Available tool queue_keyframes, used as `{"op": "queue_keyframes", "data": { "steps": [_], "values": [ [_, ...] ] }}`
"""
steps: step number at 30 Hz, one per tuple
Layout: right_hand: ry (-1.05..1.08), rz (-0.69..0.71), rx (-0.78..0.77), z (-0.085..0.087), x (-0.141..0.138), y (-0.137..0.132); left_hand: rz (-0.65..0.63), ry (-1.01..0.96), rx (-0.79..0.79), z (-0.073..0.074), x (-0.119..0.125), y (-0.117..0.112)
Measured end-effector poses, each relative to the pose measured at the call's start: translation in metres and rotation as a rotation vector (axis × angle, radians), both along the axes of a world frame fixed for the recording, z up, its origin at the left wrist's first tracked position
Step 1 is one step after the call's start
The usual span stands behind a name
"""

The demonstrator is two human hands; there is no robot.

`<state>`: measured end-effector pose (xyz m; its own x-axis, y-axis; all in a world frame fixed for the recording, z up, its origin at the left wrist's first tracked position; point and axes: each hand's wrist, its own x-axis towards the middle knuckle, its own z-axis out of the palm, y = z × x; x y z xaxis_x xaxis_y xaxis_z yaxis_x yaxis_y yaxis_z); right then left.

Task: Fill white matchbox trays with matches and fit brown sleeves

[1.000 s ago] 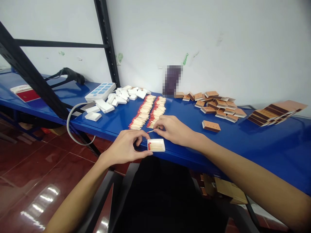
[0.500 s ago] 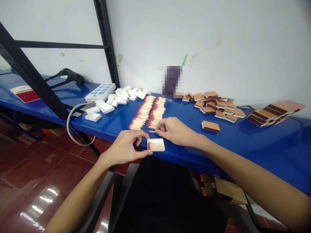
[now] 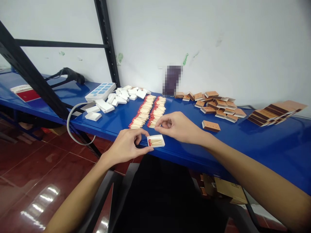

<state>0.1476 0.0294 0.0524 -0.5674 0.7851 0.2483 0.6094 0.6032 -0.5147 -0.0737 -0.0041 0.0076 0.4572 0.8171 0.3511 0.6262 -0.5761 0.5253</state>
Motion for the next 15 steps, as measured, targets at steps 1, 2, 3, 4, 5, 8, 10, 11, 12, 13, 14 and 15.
{"op": "queue_keyframes", "data": {
  "steps": [1, 2, 3, 4, 5, 8, 10, 11, 12, 13, 14, 15],
  "values": [
    [-0.001, -0.037, 0.040, -0.002, -0.001, 0.003, -0.005, 0.003, 0.003, 0.000, 0.000, 0.000],
    [-0.022, -0.054, 0.075, -0.005, -0.001, 0.006, -0.008, 0.006, 0.004, 0.000, 0.000, 0.000],
    [-0.056, -0.054, 0.104, -0.008, -0.002, 0.008, -0.011, 0.007, 0.002, 0.001, 0.000, 0.000],
    [-0.092, -0.043, 0.127, -0.011, -0.002, 0.010, -0.016, 0.009, 0.000, 0.001, -0.001, 0.000],
    [-0.123, -0.032, 0.145, -0.014, -0.003, 0.012, -0.020, 0.009, -0.002, 0.001, -0.001, 0.000],
    [-0.160, -0.040, 0.157, -0.020, -0.004, 0.015, -0.032, 0.008, 0.002, 0.000, -0.001, 0.000],
    [-0.166, -0.066, 0.135, -0.022, -0.005, 0.014, -0.029, 0.006, 0.008, -0.001, -0.002, 0.000],
    [-0.165, -0.077, 0.123, -0.022, -0.006, 0.014, -0.027, 0.006, 0.009, -0.001, -0.002, 0.000],
    [-0.162, -0.082, 0.114, -0.022, -0.006, 0.014, -0.026, 0.007, 0.011, -0.001, -0.002, 0.001],
    [-0.158, -0.084, 0.107, -0.022, -0.007, 0.013, -0.027, 0.009, 0.013, -0.001, -0.002, 0.001],
    [-0.154, -0.082, 0.099, -0.021, -0.006, 0.013, -0.028, 0.010, 0.015, -0.002, -0.002, 0.001],
    [-0.152, -0.079, 0.089, -0.020, -0.006, 0.013, -0.031, 0.011, 0.017, -0.002, -0.002, 0.001]
  ]
}}
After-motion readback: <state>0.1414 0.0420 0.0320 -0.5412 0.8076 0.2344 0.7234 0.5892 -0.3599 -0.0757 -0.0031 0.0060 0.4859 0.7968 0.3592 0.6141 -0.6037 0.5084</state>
